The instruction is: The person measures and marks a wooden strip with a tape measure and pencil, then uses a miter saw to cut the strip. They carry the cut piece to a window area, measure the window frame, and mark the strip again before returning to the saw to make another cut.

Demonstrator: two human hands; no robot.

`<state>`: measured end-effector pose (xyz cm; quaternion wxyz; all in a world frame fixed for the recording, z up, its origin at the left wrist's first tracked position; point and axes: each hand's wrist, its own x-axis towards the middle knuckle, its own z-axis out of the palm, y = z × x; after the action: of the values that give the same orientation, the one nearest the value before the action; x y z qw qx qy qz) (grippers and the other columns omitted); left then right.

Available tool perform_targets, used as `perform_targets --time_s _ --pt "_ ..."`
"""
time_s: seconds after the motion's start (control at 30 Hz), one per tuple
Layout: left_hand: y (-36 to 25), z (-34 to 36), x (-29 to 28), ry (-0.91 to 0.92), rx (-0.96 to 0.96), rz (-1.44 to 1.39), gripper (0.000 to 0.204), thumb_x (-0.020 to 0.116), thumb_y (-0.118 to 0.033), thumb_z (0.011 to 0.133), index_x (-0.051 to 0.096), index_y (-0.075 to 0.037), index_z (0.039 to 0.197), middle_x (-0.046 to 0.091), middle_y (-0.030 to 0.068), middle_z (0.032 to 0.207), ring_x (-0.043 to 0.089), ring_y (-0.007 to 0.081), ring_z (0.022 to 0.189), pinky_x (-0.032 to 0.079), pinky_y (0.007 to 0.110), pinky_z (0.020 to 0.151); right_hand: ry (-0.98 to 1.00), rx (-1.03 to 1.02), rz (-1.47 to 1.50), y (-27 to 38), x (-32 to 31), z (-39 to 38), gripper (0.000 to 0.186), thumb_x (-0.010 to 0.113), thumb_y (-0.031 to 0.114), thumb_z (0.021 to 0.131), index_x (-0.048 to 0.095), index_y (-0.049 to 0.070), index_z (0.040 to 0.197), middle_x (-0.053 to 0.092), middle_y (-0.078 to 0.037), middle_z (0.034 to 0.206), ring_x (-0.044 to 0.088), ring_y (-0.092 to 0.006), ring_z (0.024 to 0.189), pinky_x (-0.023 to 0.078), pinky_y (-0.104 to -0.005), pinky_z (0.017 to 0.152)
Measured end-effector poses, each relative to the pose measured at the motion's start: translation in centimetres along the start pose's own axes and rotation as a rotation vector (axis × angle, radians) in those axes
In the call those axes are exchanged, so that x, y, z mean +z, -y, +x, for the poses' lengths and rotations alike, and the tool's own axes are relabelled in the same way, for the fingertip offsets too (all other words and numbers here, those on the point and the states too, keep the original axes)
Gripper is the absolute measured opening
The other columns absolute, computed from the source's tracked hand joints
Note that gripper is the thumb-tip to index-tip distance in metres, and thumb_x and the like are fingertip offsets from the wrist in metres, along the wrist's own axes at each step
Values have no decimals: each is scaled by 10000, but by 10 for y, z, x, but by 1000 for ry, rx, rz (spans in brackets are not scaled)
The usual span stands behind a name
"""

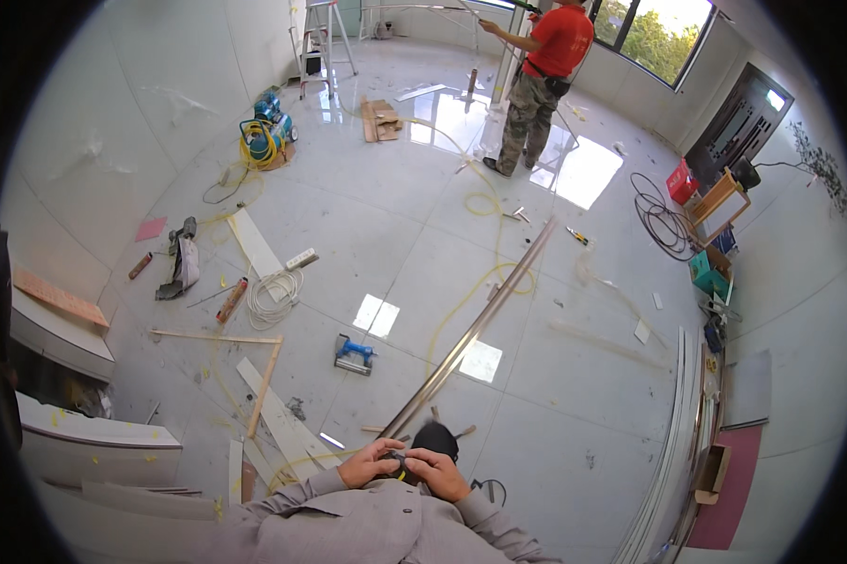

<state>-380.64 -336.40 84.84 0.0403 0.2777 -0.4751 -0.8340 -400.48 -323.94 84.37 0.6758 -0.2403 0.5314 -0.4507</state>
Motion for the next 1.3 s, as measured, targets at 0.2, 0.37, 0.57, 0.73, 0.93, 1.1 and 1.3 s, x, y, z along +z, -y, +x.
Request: perform_targets --time_s 0.2,0.37,0.57,0.73,0.93,1.1,1.3 --pt "-30 72 -45 -150 34 -263 725 724 -190 976 362 -90 1596 594 87 1341 563 157 1212 459 306 1048 107 153 46 67 -40 88 293 665 191 1039 663 4 1265 702 -18 1028 646 -86 888 534 -262 782" --pt "-121 169 -102 -58 164 248 673 743 -209 960 450 -65 1548 553 112 1435 535 192 1288 435 329 1091 -23 245 191 116 -92 199 256 672 249 1033 665 38 1179 707 -18 909 680 -104 782 560 -245 704" --pt "-182 259 -236 -159 -30 -64 442 760 -259 954 643 -37 1317 680 69 1158 625 140 1054 506 296 925 -6 168 40 251 -124 356 197 632 251 1019 651 55 1018 665 -53 783 636 -151 701 543 -305 669" --pt "-252 220 -342 -439 -140 -98 338 762 -287 935 714 -39 1161 702 39 921 647 114 806 531 282 698 -93 -115 569 418 -182 469 187 594 248 992 628 89 900 598 -35 720 539 -154 622 475 -320 597" --pt "-303 195 -461 -751 -122 -194 338 741 -310 912 758 -29 1099 697 56 840 661 130 718 562 304 598 -136 -377 585 646 -210 629 201 566 267 984 629 120 862 616 -31 760 505 -129 582 436 -299 529" --pt "-388 251 -583 -657 -202 124 361 761 -356 899 787 -43 1077 726 63 895 667 143 787 550 328 711 -177 -365 593 731 -203 754 197 580 259 988 649 126 861 664 -48 792 538 -128 579 443 -296 525" --pt "-503 362 -735 -539 -113 244 311 757 -311 877 769 -19 984 711 48 809 627 136 756 512 317 720 -244 -350 549 845 -170 907 247 612 240 1003 631 129 783 649 4 716 559 -131 596 420 -310 532"
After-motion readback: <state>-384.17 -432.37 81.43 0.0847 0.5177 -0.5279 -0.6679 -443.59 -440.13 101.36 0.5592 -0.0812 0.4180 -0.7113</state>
